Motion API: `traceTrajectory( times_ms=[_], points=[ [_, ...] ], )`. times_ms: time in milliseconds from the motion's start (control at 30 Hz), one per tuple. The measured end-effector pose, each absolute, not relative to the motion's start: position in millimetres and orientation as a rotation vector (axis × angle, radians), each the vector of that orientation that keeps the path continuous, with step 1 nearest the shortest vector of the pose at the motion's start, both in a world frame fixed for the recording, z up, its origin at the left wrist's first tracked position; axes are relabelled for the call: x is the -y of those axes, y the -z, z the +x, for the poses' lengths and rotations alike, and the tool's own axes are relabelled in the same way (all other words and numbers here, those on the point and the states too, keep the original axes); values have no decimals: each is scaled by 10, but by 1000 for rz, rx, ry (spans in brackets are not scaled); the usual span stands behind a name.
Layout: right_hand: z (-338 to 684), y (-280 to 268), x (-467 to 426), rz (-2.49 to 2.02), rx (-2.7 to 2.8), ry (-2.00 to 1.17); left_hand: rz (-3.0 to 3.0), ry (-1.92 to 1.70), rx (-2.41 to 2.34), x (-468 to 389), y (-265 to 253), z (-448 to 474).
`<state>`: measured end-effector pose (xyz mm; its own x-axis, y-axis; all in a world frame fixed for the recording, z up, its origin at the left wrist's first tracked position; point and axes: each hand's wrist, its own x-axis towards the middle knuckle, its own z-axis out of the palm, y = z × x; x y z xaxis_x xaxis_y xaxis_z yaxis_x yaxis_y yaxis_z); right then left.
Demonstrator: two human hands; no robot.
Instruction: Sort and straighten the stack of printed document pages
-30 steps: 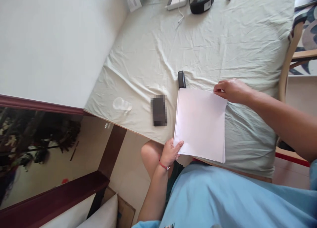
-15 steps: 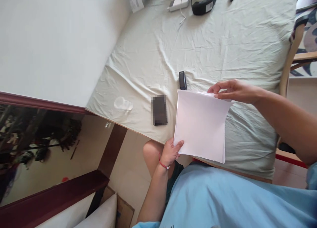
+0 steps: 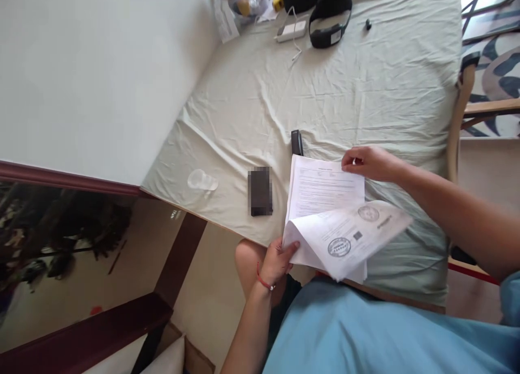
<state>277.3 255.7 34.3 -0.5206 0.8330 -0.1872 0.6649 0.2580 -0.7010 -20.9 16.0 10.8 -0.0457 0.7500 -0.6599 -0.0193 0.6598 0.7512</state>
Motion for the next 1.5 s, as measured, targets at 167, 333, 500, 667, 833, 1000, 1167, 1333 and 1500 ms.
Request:
traceTrajectory(
  times_ms=[167, 333, 500, 667, 833, 1000, 1167, 1333, 1500],
  points=[
    [2833, -211, -2729, -1528, 2337, -962, 645, -695, -1488, -143, -88, -215],
    [2776, -235, -2673, -1478, 2455, -948, 643, -705, -1487, -130, -59, -215],
    [2746, -238, -2688, -1554, 2471, -913, 656, -712, -1499, -121, -69, -210],
    [2771, -288, -2679, -1540, 2348, -930, 649, -727, -1510, -127, -84, -191],
    [2781, -320, -2628, -1477, 2456, -816, 669, -699, -1525, -111, -60, -212],
    [2743, -359, -2585, -1477, 2546, -682, 686, -689, -1559, -99, -56, -221],
    [2719, -446, -2505, -1410, 2603, -507, 662, -683, -1555, -119, -71, -216],
    [2725, -513, -2448, -1284, 2563, -321, 629, -707, -1532, -107, -52, -211],
    [2835, -470, -2501, -890, 2551, -657, 619, -707, -1514, -75, -48, -212]
  ],
)
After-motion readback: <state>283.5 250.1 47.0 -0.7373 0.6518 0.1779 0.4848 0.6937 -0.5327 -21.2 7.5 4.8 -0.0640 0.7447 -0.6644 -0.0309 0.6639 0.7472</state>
